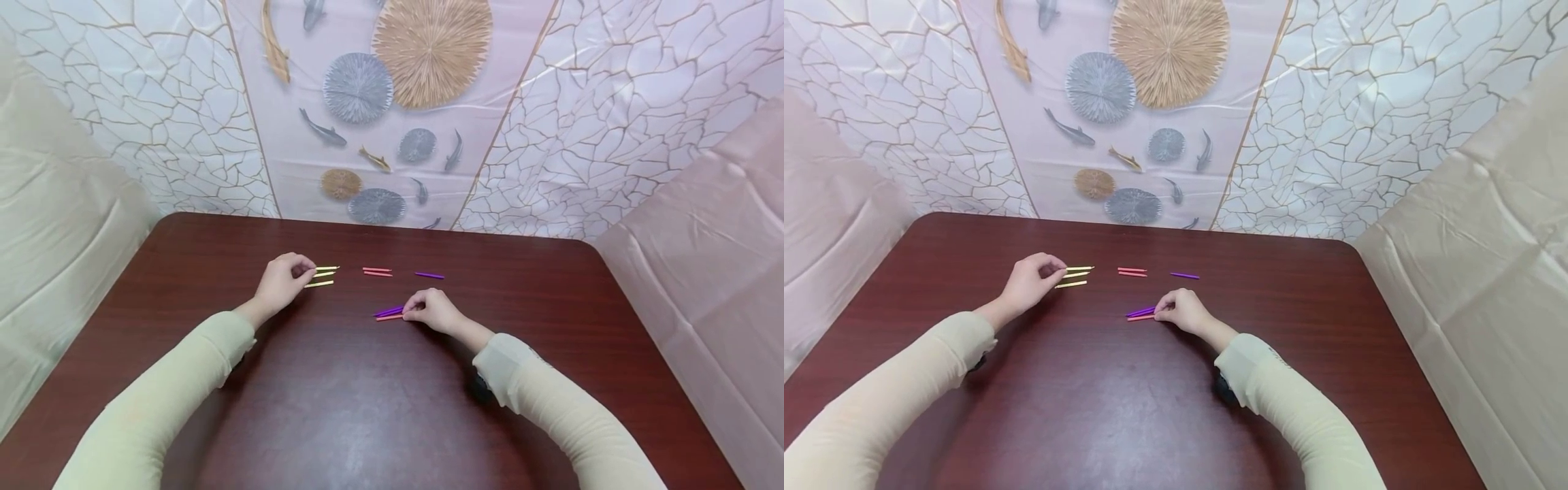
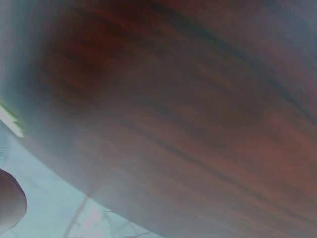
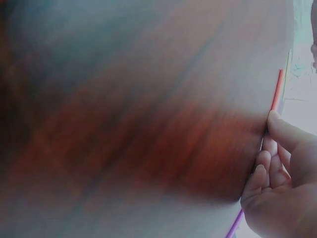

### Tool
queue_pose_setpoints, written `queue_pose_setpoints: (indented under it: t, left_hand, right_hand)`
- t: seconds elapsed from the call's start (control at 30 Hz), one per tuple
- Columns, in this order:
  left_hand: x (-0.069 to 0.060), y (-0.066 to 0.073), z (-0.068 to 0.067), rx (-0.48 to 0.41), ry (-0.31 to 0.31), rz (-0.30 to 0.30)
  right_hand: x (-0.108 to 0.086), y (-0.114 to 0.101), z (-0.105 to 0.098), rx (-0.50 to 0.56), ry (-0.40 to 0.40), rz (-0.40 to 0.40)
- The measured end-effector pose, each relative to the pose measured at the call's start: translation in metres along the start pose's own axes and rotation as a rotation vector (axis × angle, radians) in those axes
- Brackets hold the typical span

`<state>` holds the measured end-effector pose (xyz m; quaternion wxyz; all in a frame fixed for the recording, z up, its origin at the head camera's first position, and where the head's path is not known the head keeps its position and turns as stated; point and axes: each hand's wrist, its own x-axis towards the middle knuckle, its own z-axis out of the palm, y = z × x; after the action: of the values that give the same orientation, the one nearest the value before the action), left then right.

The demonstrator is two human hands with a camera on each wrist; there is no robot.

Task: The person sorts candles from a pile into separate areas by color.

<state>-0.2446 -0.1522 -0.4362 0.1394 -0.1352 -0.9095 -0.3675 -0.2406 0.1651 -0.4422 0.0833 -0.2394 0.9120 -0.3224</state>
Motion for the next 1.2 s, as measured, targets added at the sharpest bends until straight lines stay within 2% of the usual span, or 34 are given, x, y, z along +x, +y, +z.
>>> queue_pose_setpoints:
  t: [0.17,0.43,0.63,0.97,1.2]
  left_hand:
    - [0.0,0.02,0.009,-0.075,-0.046,0.014]
    - [-0.007,0.042,0.032,-0.144,-0.147,0.041]
    - [-0.012,0.049,0.048,-0.159,-0.222,0.067]
    - [-0.013,0.06,0.072,-0.134,-0.307,0.113]
    - [-0.014,0.059,0.083,-0.116,-0.31,0.133]
  right_hand:
    - [0.0,0.0,-0.002,-0.004,-0.002,-0.008]
    - [-0.003,0.003,-0.004,0.001,-0.02,-0.017]
    - [-0.008,0.005,-0.014,0.024,-0.016,0.016]
    - [-0.015,0.01,-0.021,0.027,-0.003,0.047]
    - [-0.019,0.014,-0.023,0.031,0.007,0.06]
